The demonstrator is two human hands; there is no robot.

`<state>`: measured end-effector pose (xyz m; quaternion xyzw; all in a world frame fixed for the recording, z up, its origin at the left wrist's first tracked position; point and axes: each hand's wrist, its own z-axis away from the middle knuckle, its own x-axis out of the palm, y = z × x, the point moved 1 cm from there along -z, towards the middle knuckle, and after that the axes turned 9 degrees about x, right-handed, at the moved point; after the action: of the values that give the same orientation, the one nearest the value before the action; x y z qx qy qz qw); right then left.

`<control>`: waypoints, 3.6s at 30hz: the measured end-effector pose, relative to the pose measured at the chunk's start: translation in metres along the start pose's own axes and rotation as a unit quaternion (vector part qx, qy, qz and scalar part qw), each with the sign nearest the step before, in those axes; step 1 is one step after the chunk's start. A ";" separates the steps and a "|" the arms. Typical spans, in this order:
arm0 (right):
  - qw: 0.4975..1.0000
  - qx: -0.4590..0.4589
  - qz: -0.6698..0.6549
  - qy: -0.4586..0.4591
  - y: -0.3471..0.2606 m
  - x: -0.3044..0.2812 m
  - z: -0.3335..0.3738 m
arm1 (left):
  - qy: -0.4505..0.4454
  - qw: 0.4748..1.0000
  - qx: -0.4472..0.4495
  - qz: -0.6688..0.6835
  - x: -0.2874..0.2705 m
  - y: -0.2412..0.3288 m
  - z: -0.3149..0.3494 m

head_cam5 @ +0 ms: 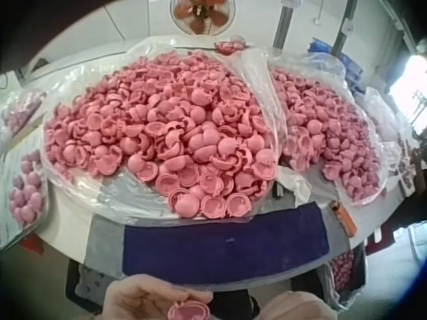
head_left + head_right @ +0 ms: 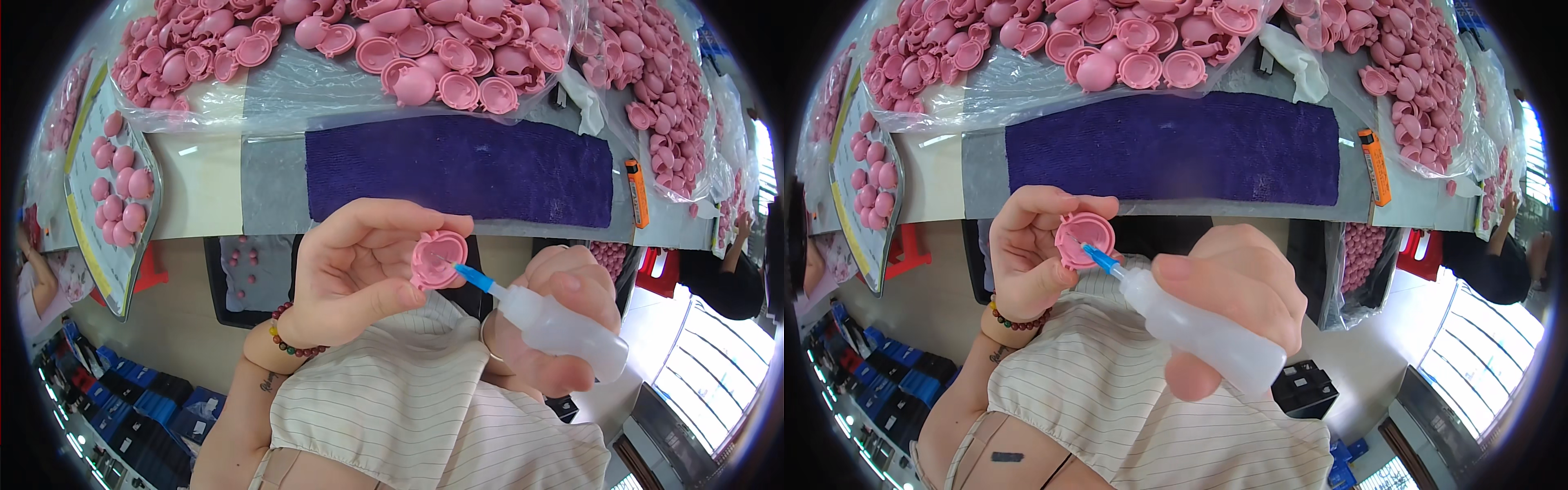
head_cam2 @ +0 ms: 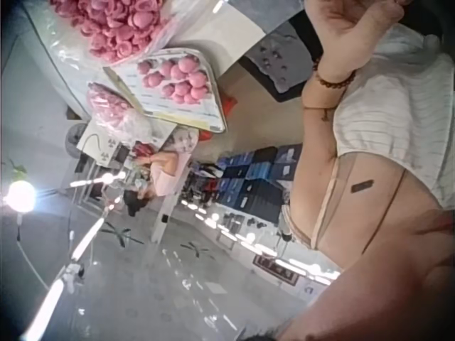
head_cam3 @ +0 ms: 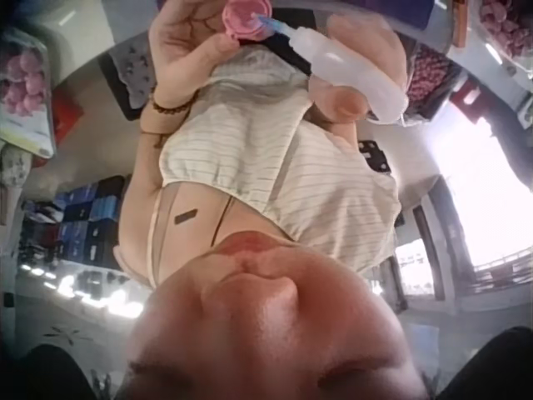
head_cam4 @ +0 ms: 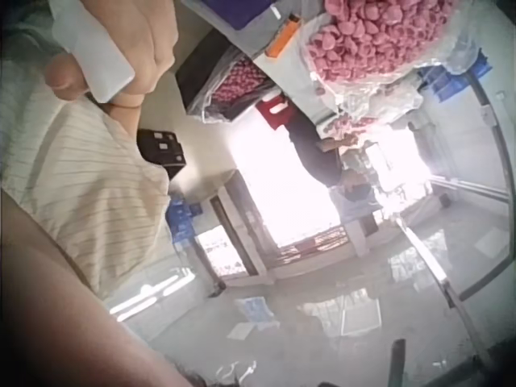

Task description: Applying glue to the rim of a pink plastic shell and pressing it together with another shell to form a sphere.

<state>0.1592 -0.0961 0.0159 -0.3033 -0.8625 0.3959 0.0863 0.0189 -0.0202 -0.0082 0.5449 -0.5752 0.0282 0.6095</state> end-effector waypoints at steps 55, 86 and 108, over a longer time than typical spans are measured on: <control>0.833 0.208 0.502 -0.102 0.077 -0.110 -0.087 | -0.056 0.984 0.027 -0.168 0.006 0.000 -0.002; 0.975 0.088 0.115 -0.170 0.006 -0.002 -0.015 | -0.010 0.973 0.039 -0.229 0.005 0.001 -0.003; 0.966 0.016 0.224 -0.127 -0.004 0.003 0.006 | -0.051 0.955 0.055 -0.285 0.000 -0.002 -0.006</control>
<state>0.1528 -0.1006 0.0142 -0.4350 -0.7698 0.4540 -0.1099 0.0245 -0.0168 -0.0077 0.7200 -0.4235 -0.1429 0.5309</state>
